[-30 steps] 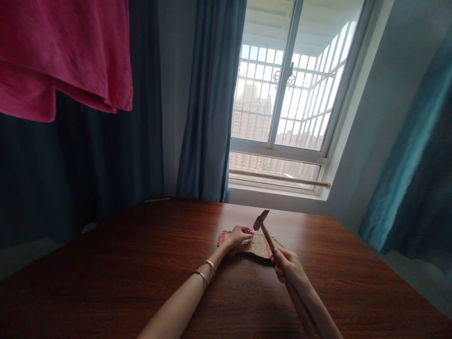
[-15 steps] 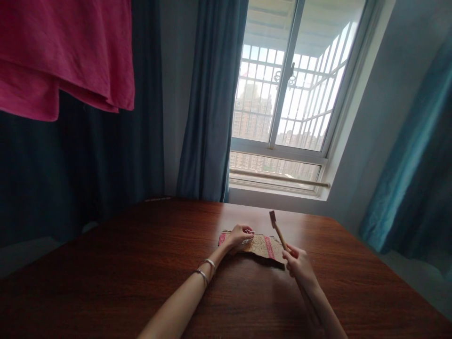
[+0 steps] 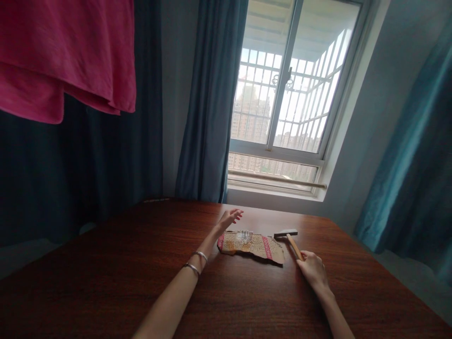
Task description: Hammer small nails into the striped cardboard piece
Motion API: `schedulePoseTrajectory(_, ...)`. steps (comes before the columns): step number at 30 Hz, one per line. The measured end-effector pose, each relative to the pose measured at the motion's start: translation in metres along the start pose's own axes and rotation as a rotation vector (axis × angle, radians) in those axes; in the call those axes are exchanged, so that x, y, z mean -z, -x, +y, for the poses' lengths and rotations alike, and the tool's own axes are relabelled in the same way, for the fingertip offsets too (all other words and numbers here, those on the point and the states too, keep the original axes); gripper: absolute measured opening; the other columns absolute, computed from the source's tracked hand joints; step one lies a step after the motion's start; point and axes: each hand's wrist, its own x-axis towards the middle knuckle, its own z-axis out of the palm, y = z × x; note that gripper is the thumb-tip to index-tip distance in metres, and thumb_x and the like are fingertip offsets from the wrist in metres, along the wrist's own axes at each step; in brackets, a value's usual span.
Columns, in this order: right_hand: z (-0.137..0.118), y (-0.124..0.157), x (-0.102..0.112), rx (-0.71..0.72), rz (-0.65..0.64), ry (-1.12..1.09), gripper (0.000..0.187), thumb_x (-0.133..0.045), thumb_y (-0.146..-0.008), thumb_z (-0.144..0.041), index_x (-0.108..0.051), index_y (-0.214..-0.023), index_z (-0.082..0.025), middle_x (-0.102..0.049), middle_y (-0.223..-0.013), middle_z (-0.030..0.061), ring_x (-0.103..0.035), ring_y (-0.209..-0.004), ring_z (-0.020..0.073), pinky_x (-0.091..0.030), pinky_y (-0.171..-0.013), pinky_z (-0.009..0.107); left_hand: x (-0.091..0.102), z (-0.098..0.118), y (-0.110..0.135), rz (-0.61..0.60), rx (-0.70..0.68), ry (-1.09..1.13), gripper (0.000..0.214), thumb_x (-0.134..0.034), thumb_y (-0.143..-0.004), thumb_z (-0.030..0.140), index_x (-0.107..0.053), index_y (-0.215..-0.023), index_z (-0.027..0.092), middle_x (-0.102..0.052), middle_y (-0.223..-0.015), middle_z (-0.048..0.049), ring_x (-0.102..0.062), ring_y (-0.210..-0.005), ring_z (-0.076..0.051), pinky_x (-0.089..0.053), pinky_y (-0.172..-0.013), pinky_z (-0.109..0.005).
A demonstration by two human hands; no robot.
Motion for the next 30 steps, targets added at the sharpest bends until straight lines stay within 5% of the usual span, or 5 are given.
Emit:
schedulePoseTrajectory(12, 0.001, 0.002, -0.002, -0.038, 0.024, 0.049, 0.03, -0.052, -0.071, -0.032, -0.07, -0.094, -0.022, -0.07, -0.088, 0.0127, -0.064, -0.089, 0.0271, -0.044, -0.07, 0.029, 0.017, 0.093, 0.024, 0.05, -0.156, -0.087, 0.037, -0.049, -0.075, 0.043, -0.064, -0.085, 0.011, -0.064, -0.081, -0.009, -0.057, -0.072, -0.015, -0.042, -0.057, -0.022)
schedulePoseTrajectory(17, -0.003, 0.005, -0.001, -0.042, 0.03, 0.089, 0.027, -0.051, -0.073, -0.033, -0.07, -0.088, -0.022, -0.07, -0.086, 0.0139, -0.064, -0.086, 0.0287, -0.045, -0.066, 0.031, 0.017, 0.125, 0.05, -0.067, -0.168, -0.129, 0.038, -0.05, -0.075, 0.043, -0.065, -0.087, 0.01, -0.064, -0.081, -0.0086, -0.056, -0.071, -0.015, -0.041, -0.054, -0.021)
schedulePoseTrajectory(30, 0.005, -0.002, -0.012, -0.004, 0.014, 0.099, 0.023, -0.051, -0.072, -0.027, -0.068, -0.085, -0.018, -0.069, -0.086, 0.0128, -0.063, -0.088, 0.0266, -0.043, -0.068, 0.03, 0.08, 0.056, 0.168, -0.312, 0.271, -0.812, 0.023, -0.059, -0.058, 0.035, -0.069, -0.068, 0.017, -0.063, -0.064, -0.0007, -0.054, -0.059, -0.015, -0.032, -0.05, -0.021)
